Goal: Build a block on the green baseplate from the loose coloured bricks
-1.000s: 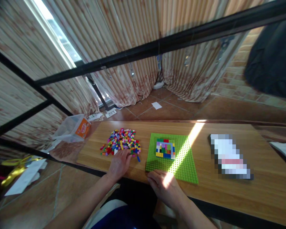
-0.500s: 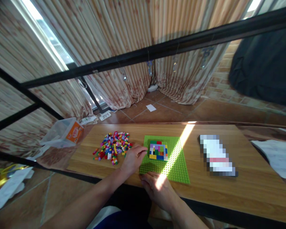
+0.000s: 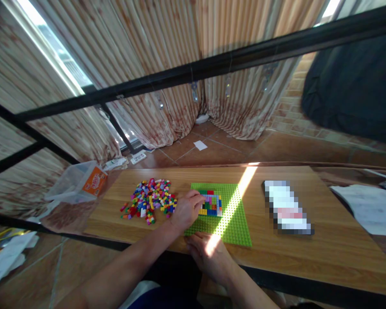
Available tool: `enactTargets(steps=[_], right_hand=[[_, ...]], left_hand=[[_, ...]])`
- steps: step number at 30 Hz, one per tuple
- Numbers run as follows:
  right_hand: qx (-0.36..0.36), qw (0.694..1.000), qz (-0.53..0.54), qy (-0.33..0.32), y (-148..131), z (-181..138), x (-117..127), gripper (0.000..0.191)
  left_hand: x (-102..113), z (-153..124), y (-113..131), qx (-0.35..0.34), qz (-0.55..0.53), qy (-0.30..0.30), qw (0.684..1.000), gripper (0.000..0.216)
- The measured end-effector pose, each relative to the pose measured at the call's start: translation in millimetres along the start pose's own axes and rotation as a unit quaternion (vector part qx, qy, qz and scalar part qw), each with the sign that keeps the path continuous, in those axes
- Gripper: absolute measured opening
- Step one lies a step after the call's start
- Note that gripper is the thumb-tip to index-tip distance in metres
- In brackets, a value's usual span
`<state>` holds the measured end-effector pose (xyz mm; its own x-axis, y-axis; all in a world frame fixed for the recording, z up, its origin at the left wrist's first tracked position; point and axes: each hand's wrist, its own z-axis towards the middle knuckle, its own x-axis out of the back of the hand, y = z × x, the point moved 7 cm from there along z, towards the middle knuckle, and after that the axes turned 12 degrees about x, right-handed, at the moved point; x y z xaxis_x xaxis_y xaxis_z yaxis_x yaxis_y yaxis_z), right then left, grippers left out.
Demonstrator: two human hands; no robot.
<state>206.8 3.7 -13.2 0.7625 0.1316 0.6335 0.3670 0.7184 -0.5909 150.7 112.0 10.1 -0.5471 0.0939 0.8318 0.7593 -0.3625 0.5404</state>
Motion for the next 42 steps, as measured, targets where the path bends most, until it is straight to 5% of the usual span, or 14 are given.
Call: enactTargets(steps=[22, 29, 42], right_hand=[[-0.004, 1.000, -0.008, -0.004, -1.6, 2.1, 1.8, 0.022], [-0.008, 1.000, 0.003, -0.007, 1.4, 0.4, -1.1, 0.023], [-0.003, 1.000, 0.004, 0.001, 2.4, 0.5, -1.7, 0.022]], left_hand=[[1.5, -11.8, -2.6, 0.019, -0.011, 0.058, 0.998, 0.020], [-8.0, -21.3, -1.8, -0.033, 0.028, 0.035, 0.998, 0.033], [-11.4, -19.4, -1.8, -0.021, 0.006, 0.046, 0.999, 0.032]])
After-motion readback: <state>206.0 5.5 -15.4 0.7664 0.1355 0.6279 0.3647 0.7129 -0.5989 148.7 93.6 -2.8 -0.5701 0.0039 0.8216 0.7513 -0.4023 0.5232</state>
